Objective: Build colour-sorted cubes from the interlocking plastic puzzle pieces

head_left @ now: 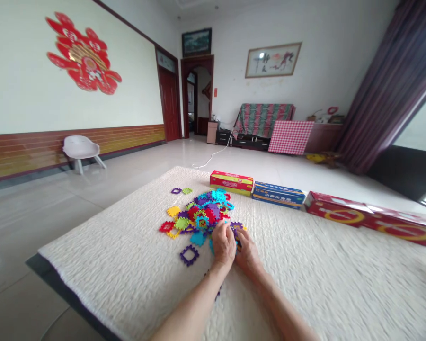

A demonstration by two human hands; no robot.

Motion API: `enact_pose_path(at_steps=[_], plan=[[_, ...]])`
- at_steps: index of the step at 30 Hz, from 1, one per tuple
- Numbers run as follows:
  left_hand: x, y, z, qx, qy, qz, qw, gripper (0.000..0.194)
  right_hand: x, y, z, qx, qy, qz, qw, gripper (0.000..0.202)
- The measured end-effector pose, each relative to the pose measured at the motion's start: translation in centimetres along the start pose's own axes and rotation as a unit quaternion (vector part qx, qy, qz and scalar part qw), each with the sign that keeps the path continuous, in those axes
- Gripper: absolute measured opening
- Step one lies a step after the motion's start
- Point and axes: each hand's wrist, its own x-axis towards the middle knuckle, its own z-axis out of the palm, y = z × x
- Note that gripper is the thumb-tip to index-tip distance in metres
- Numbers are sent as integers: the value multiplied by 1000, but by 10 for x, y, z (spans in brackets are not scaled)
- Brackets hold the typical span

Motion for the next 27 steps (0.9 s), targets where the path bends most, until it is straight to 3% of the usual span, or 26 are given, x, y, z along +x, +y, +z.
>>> enact_pose_path(at_steps=[3,5,8,11,13,15,20,23,27], plan=[[16,14,26,-13,-84,-19,996,28,15,21,-20,-19,9,46,999,43],[31,20,28,-16,-146,-37,988,28,26,34,-34,-34,25,98,994,42],[50,17,7,-34,-195,9,980,27,28,44,-53,-45,33,113,992,45],[62,-3,-36,-41,-226,74,971,27,10,31,-64,-49,13,41,998,52],[67,-22,-66,-19,-206,83,975,27,-7,7,-65,-55,1,-16,998,53],[72,-42,-91,0,-163,70,984,28,-22,-24,-61,-37,-58,-71,995,49],[86,-75,-125,57,-74,-30,995,33,-32,-88,-44,-27,-236,-140,961,54],[93,-84,-135,53,-57,-53,996,33,-27,-100,-36,-36,-292,-163,942,57],[106,-96,-148,47,-47,-57,996,33,-18,-95,-28,-66,-297,-180,936,50]])
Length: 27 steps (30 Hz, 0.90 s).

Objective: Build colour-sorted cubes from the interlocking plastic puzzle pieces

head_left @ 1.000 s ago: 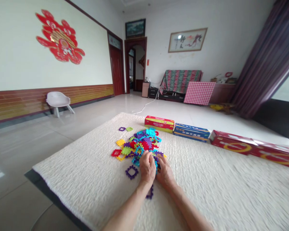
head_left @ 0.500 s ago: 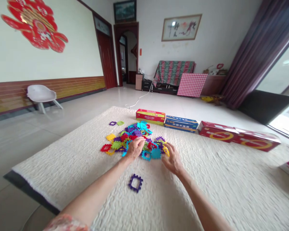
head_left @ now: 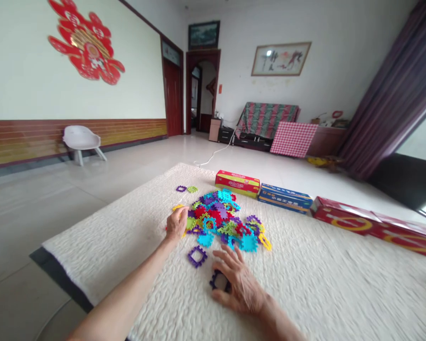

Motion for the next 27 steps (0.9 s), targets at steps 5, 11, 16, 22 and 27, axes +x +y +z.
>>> enact_pose_path(at_steps=[5,11,16,22,27], plan=[[25,-21,-9,31,31,11,999,33,17,29,6,-88,41,-11,995,46],[71,-46,3,127,10,7,992,31,40,76,8,-184,203,65,960,38],[130,-62,28,202,-32,5,979,29,46,96,16,-177,244,149,942,40],[180,-72,69,284,-89,-77,952,49,45,105,21,-162,247,184,937,35],[187,-69,97,295,-169,-96,936,46,45,104,20,-147,239,197,939,35]])
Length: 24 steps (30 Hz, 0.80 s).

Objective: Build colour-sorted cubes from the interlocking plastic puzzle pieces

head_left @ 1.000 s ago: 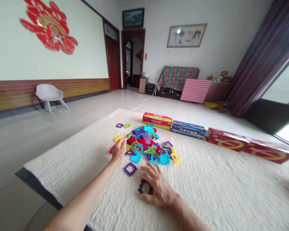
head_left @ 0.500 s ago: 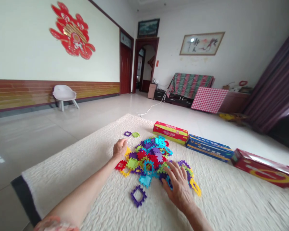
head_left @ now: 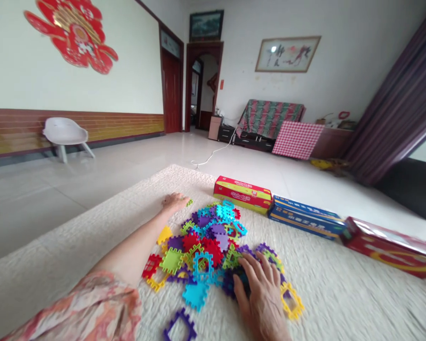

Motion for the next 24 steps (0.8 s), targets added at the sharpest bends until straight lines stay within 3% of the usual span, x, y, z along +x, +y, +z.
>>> enact_pose_path(at_steps=[6,12,19,24], plan=[[-23,18,15,-11,-26,75,997,29,0,3,3,-7,20,29,999,32],[-49,32,15,-52,-36,85,994,28,2,7,1,-14,48,67,997,29],[-73,51,11,-112,-44,76,990,29,0,7,-1,5,-6,35,999,50],[-87,70,12,-153,-74,95,981,33,1,12,-3,-3,-6,57,998,37]])
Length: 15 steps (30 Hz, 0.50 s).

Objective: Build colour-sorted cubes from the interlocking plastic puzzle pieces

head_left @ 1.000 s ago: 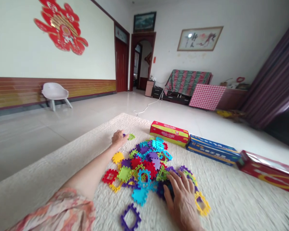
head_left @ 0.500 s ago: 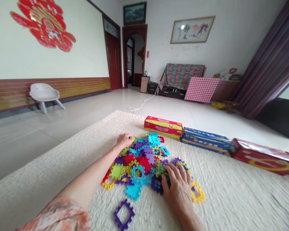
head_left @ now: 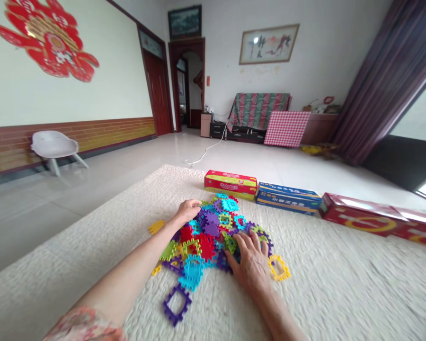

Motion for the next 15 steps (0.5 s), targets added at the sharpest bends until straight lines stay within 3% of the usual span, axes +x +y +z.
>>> enact_pose_path(at_steps=[12,15], plan=[[-31,84,31,-37,-39,81,995,26,3,31,-5,-33,108,80,990,26],[-41,95,27,-87,-72,167,980,26,5,39,-11,-29,149,103,983,30]])
